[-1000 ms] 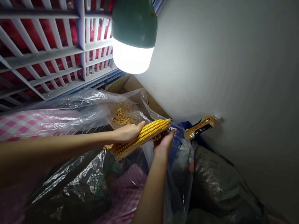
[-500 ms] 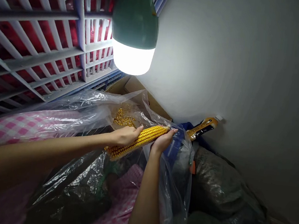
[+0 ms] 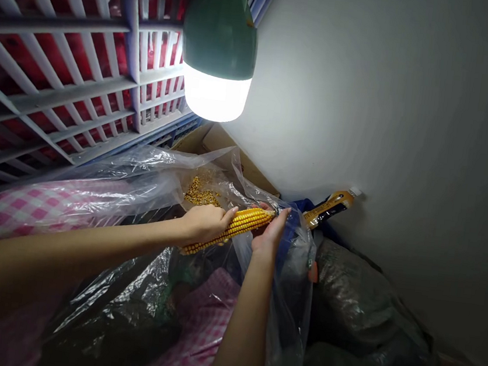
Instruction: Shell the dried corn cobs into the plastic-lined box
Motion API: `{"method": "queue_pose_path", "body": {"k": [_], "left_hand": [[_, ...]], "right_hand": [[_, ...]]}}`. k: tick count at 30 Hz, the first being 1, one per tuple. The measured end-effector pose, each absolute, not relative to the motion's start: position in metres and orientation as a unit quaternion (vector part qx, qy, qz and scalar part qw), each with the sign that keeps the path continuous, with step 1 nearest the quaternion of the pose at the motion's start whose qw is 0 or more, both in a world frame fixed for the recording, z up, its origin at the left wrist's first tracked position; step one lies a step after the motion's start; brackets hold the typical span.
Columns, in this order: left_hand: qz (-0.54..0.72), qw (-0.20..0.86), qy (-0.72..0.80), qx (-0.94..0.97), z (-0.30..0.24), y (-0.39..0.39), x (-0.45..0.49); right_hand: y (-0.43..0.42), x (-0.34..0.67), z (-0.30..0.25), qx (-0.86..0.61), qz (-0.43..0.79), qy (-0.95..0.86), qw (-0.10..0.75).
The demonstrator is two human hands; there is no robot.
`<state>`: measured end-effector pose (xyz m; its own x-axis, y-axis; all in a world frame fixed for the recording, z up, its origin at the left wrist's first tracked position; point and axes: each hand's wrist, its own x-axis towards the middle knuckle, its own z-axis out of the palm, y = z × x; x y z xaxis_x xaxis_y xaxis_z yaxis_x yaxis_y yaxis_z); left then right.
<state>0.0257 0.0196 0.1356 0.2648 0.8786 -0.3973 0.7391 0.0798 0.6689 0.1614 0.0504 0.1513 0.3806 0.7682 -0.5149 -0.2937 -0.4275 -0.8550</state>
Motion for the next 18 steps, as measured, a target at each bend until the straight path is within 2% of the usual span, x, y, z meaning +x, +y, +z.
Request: {"method": "queue_pose_path", "body": {"k": [4,7,11,18], "left_hand": [[0.086,0.402,0.600,0.686,0.136,0.020,0.027],[0.092,0.419,0.602,0.674,0.135,0.020,0.026],[0.092,0.422,0.606,0.668,0.136,0.020,0.025],[0.082,0.364,0.616,0.694,0.136,0.026,0.025]], "right_hand": [[0.057,0.151,0.138,-0.693,0.404,-0.240,0.547],[0.061,0.146,0.133,-0.703,0.367,-0.270,0.546],[0.062,0.143,0.133,-0.680,0.406,-0.258,0.553],[0.060,0.147,0.134,-0.657,0.480,-0.165,0.558]]}}
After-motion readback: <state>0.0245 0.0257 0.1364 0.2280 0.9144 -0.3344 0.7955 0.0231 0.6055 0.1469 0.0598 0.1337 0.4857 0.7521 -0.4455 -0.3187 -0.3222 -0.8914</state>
